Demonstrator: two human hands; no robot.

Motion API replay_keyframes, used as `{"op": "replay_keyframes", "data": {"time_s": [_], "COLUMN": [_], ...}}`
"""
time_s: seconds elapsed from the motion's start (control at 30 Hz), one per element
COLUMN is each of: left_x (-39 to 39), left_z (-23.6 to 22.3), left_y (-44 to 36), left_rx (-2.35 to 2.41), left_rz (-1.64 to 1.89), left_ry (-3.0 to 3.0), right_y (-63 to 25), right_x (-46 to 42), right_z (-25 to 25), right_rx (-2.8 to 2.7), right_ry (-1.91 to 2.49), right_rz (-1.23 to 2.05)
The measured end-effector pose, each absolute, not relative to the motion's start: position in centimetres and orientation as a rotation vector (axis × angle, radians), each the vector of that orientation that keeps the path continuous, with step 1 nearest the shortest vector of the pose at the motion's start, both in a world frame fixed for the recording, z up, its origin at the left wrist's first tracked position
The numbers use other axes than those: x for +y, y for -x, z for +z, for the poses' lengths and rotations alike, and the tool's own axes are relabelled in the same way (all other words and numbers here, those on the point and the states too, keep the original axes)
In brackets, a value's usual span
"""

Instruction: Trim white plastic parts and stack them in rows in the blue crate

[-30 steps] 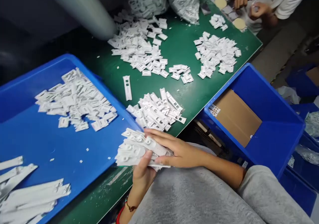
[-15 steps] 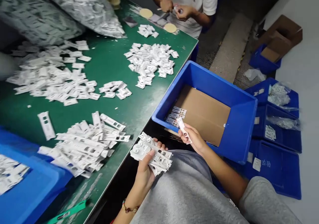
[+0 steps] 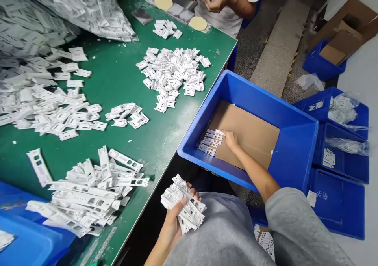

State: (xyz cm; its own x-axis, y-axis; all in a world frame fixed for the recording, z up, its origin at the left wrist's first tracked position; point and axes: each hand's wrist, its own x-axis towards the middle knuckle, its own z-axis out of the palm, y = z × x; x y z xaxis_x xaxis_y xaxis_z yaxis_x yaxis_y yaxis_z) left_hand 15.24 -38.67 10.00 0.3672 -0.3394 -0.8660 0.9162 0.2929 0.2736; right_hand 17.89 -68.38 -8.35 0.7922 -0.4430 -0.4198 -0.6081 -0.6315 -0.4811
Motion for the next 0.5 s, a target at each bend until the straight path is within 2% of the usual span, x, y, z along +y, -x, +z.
{"op": "replay_keyframes", "data": {"time_s": [0.23,0.5], "left_x": [-36.0,-36.3], "left_z": [7.4,7.8], "left_y": [-15.1,-16.2], "left_rx": [0.853,0.868], "left_rz": [-0.96,-1.038], "left_ry": [-0.937,-0.886], "right_y": [-20.7,-21.5], "right_x": [-69.4,-69.2], "right_z": [-13.1,-15.2], "right_rx": [0.599,0.485], "right_ry": [2.543,2.664], "right_rz": [0.394,0.388]}}
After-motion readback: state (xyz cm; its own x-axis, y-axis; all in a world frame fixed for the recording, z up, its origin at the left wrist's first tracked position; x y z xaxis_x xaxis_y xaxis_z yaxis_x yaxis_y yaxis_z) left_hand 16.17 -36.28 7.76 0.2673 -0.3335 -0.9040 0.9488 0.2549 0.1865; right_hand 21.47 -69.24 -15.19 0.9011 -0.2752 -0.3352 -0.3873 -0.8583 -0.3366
